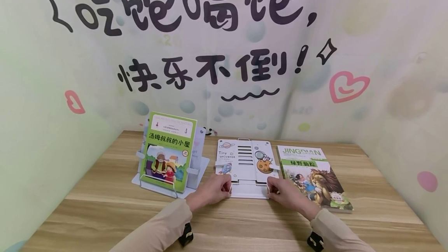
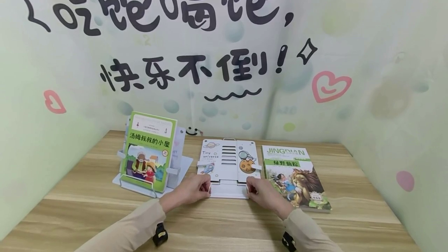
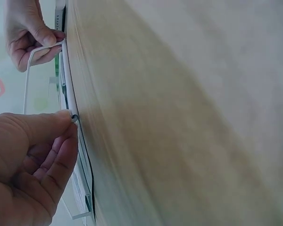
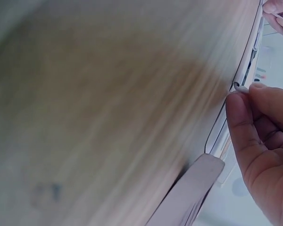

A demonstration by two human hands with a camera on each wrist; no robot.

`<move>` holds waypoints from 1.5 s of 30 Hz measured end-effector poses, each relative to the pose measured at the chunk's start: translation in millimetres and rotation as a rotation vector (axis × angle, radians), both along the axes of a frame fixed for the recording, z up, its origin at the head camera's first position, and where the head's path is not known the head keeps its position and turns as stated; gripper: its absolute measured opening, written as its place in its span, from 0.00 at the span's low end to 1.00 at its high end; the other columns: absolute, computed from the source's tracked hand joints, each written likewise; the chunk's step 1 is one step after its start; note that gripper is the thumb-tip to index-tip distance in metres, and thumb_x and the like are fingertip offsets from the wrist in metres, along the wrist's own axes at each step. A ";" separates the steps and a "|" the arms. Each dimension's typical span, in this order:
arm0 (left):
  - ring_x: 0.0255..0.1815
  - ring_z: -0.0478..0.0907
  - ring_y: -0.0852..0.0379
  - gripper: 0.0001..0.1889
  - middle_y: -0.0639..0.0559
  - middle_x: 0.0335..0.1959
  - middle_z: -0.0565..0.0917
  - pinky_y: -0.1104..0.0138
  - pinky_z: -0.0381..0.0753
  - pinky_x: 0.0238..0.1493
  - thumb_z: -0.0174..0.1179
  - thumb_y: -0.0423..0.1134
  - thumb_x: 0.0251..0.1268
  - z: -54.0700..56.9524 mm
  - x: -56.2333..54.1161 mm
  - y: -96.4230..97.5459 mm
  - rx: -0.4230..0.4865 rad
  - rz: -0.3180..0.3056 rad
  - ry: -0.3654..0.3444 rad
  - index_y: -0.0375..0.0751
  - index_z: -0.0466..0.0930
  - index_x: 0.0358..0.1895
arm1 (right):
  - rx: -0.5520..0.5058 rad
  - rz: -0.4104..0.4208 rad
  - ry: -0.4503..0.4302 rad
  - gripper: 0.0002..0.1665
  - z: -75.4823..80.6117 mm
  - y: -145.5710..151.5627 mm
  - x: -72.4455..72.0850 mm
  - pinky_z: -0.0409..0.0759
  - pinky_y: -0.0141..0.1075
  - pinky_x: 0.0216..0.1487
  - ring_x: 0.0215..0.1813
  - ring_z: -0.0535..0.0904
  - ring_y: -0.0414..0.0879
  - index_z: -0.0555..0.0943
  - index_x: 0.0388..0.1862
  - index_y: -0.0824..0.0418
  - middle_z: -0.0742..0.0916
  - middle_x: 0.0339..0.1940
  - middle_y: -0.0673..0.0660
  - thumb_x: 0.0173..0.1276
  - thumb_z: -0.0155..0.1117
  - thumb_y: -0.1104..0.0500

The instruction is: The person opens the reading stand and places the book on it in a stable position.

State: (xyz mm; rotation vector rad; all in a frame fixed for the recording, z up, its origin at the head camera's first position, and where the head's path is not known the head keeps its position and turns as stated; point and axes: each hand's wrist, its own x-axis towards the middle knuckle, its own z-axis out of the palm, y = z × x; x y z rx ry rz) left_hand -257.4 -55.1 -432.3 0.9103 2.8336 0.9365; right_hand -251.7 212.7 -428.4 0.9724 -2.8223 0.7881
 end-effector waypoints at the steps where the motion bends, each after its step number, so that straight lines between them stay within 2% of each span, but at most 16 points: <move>1: 0.22 0.66 0.69 0.13 0.61 0.20 0.73 0.77 0.69 0.25 0.68 0.29 0.50 -0.2 0.2 -0.1 0.001 -0.004 0.007 0.46 0.71 0.23 | 0.006 -0.002 0.003 0.17 0.0 0.0 0.1 0.64 0.26 0.24 0.24 0.64 0.32 0.68 0.22 0.55 0.73 0.19 0.42 0.56 0.68 0.67; 9: 0.21 0.65 0.70 0.13 0.62 0.19 0.72 0.78 0.67 0.22 0.66 0.27 0.46 -2.6 1.4 -0.8 0.005 -0.034 0.070 0.45 0.71 0.22 | 0.035 0.001 0.056 0.19 -1.6 -0.3 1.6 0.64 0.25 0.24 0.24 0.64 0.32 0.67 0.22 0.55 0.73 0.19 0.42 0.54 0.69 0.69; 15: 0.21 0.65 0.69 0.12 0.62 0.19 0.72 0.77 0.67 0.23 0.66 0.27 0.48 -2.1 2.3 -0.8 -0.003 -0.014 0.038 0.46 0.71 0.23 | 0.022 0.003 0.049 0.19 -1.5 -0.3 2.5 0.64 0.26 0.24 0.24 0.64 0.32 0.66 0.22 0.55 0.73 0.19 0.43 0.54 0.68 0.69; 18: 0.22 0.66 0.70 0.11 0.61 0.20 0.73 0.77 0.69 0.25 0.66 0.28 0.49 -3.1 0.6 -2.6 0.007 -0.017 0.017 0.45 0.72 0.24 | -0.018 0.022 -0.013 0.16 -1.4 1.3 0.3 0.66 0.26 0.24 0.24 0.65 0.31 0.69 0.23 0.56 0.75 0.20 0.43 0.55 0.68 0.69; 20: 0.24 0.68 0.70 0.10 0.60 0.22 0.75 0.77 0.71 0.27 0.66 0.28 0.50 -4.4 -0.8 -5.4 0.040 -0.037 -0.021 0.44 0.74 0.25 | -0.060 0.036 -0.089 0.13 -1.1 4.6 -1.1 0.68 0.26 0.25 0.25 0.67 0.30 0.71 0.25 0.56 0.76 0.21 0.44 0.57 0.67 0.68; 22: 0.26 0.70 0.69 0.08 0.59 0.24 0.76 0.77 0.73 0.30 0.66 0.30 0.53 -5.1 -2.6 -9.1 0.101 -0.058 -0.095 0.43 0.75 0.27 | -0.111 0.034 -0.179 0.08 0.4 9.2 -2.4 0.71 0.27 0.27 0.27 0.69 0.30 0.75 0.27 0.58 0.79 0.24 0.45 0.59 0.66 0.66; 24: 0.28 0.72 0.67 0.05 0.56 0.26 0.78 0.76 0.75 0.32 0.64 0.32 0.56 -3.5 -4.4 -12.3 0.187 -0.048 -0.182 0.40 0.77 0.30 | -0.166 0.003 -0.242 0.03 3.6 14.6 -4.6 0.73 0.28 0.29 0.28 0.72 0.32 0.77 0.31 0.61 0.81 0.26 0.48 0.61 0.64 0.66; 27: 0.31 0.73 0.63 0.05 0.53 0.30 0.80 0.74 0.76 0.33 0.61 0.36 0.61 1.5 -9.5 -13.5 0.314 0.056 -0.251 0.38 0.78 0.37 | -0.266 -0.114 -0.284 0.05 12.4 21.1 -9.9 0.77 0.30 0.30 0.30 0.75 0.36 0.78 0.37 0.67 0.83 0.29 0.55 0.62 0.62 0.66; 31: 0.36 0.76 0.59 0.10 0.49 0.36 0.81 0.70 0.79 0.40 0.58 0.36 0.64 8.2 -19.3 -8.6 0.455 0.264 -0.205 0.35 0.78 0.45 | -0.360 -0.305 -0.247 0.08 22.6 23.4 -22.9 0.79 0.33 0.31 0.31 0.77 0.43 0.77 0.41 0.72 0.83 0.31 0.63 0.65 0.58 0.69; 34: 0.43 0.78 0.53 0.12 0.45 0.42 0.82 0.63 0.79 0.48 0.57 0.33 0.64 13.4 -29.3 -1.5 0.513 0.390 -0.136 0.33 0.77 0.49 | -0.349 -0.402 -0.215 0.09 27.1 21.7 -36.5 0.79 0.35 0.32 0.32 0.77 0.45 0.77 0.43 0.72 0.83 0.33 0.65 0.66 0.57 0.68; 38: 0.51 0.76 0.47 0.16 0.40 0.50 0.79 0.58 0.77 0.54 0.56 0.33 0.65 18.5 -40.1 8.1 0.521 0.495 -0.103 0.31 0.73 0.55 | -0.300 -0.473 -0.229 0.10 27.5 15.9 -53.0 0.76 0.34 0.32 0.32 0.76 0.45 0.78 0.43 0.73 0.83 0.34 0.65 0.66 0.56 0.68; 45: 0.60 0.68 0.42 0.22 0.35 0.58 0.71 0.52 0.66 0.64 0.54 0.32 0.65 16.2 -51.5 17.0 0.495 0.627 -0.164 0.29 0.67 0.62 | -0.183 -0.517 -0.219 0.10 21.0 9.0 -68.9 0.78 0.36 0.32 0.34 0.78 0.49 0.79 0.42 0.76 0.84 0.36 0.66 0.63 0.57 0.70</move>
